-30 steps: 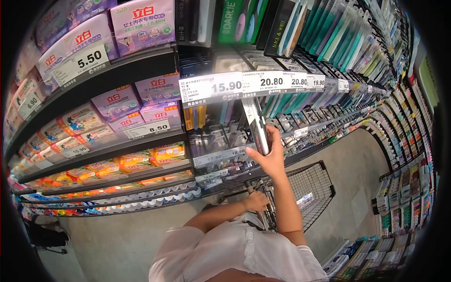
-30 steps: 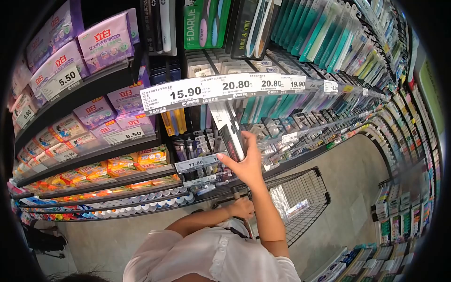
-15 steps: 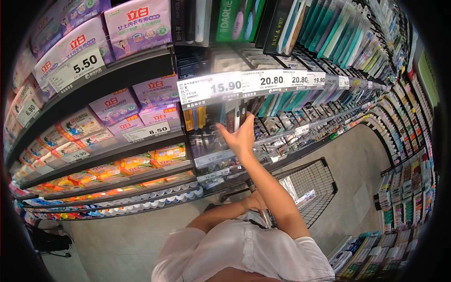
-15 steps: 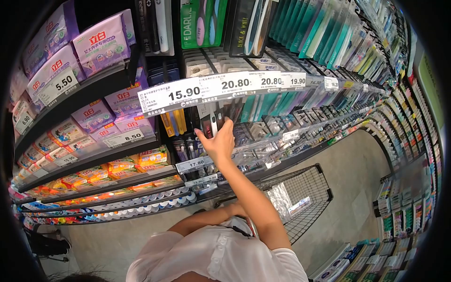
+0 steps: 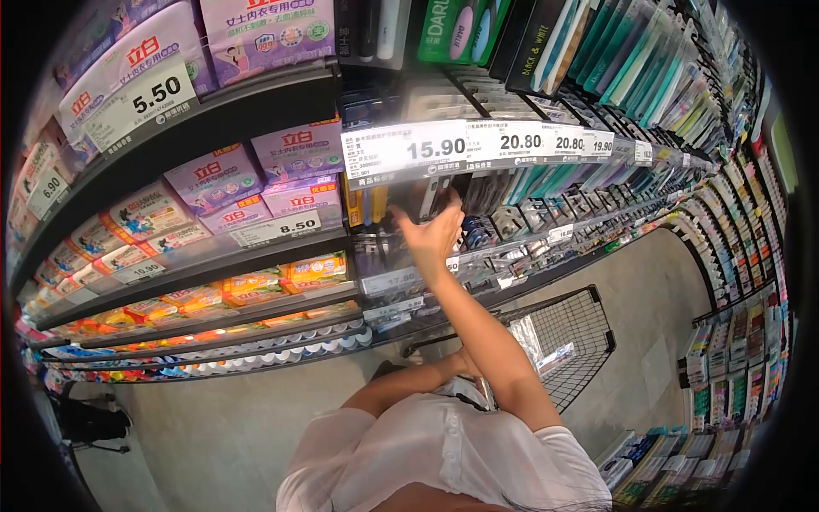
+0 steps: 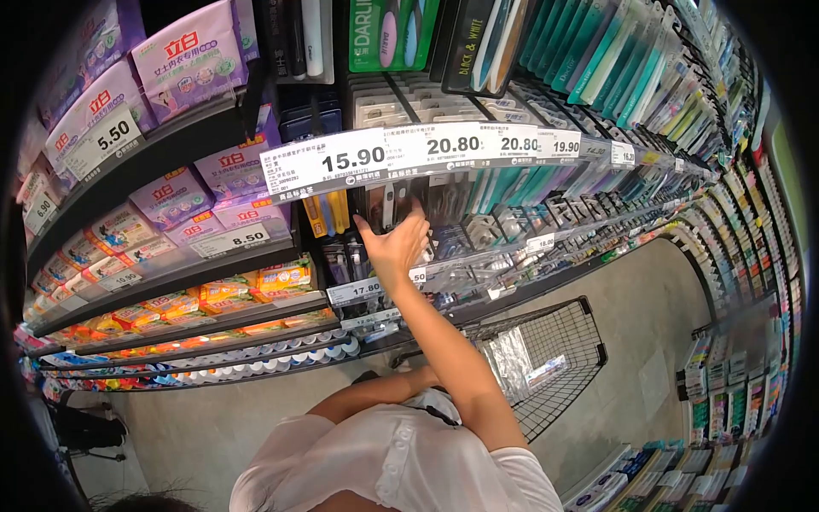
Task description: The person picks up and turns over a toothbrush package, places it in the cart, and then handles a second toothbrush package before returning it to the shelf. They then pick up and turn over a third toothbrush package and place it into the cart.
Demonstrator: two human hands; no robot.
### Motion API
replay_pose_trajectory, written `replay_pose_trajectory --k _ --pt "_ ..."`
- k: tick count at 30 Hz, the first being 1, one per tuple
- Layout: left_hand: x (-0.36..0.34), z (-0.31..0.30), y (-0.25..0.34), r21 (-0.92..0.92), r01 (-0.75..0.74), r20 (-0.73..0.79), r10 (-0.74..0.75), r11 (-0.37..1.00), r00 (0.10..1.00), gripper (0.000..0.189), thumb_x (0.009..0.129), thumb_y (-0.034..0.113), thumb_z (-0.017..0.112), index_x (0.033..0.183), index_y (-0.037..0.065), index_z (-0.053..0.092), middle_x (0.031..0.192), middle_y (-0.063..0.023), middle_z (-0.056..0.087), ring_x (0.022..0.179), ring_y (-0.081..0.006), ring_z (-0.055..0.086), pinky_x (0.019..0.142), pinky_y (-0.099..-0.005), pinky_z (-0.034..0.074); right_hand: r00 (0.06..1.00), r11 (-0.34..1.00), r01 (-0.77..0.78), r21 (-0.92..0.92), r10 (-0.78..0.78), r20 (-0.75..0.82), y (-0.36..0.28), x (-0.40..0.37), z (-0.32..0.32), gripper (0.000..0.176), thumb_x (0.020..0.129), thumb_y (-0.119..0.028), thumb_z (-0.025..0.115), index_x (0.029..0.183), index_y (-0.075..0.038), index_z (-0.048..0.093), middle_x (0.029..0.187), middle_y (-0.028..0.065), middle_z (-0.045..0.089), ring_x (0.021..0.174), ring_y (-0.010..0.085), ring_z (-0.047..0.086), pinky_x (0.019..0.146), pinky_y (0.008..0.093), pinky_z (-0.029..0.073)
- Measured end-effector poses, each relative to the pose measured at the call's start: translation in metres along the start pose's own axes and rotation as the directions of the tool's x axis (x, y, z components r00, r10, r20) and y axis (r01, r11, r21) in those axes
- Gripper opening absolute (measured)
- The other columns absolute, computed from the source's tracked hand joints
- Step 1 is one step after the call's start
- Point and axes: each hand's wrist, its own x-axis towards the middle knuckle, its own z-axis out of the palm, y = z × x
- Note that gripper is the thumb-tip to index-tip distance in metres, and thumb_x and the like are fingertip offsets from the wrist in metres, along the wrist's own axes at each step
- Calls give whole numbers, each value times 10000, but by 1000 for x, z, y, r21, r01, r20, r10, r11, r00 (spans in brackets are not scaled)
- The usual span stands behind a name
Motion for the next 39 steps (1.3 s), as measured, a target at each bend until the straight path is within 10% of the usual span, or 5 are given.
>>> replay_pose_trajectory --k 7,17,27,32,39 --pt "-4 -17 32 169 -43 15 41 985 999 554 754 358 665 1219 87 535 1237 -150 526 1138 -293 496 959 -391 391 985 955 -114 273 72 156 10 -12 -17 628 609 -155 813 1060 -28 394 890 101 547 763 209 555 710 331 464" --pt "31 27 -41 419 -87 101 49 904 994 446 755 322 620 1138 97 588 1167 -136 575 1090 -307 525 937 -395 397 729 577 -578 577 48 683 17 -3 -74 626 663 -28 759 1145 -61 362 997 59 494 916 142 529 785 292 456" --pt "28 24 -42 381 -174 85 153 908 985 455 767 354 606 1132 83 588 1171 -130 572 1106 -296 508 958 -406 373 914 982 -122 142 55 402 17 -2 -66 659 658 -326 797 1100 -17 418 950 124 585 870 209 586 737 314 467" --pt "10 -13 23 322 -226 -3 240 919 971 496 731 371 655 1151 118 584 1168 -102 575 1099 -275 504 963 -406 356 952 981 57 -187 3 305 16 -3 -65 851 602 -576 739 1146 5 437 900 214 588 856 381 584 724 435 464" --pt "10 -17 37 289 -172 71 158 942 985 429 780 329 582 1129 80 584 1176 -148 562 1115 -301 497 978 -397 354 962 960 157 -231 -95 257 18 -7 -73 858 578 -598 738 1091 37 474 907 200 582 863 349 548 746 429 417"
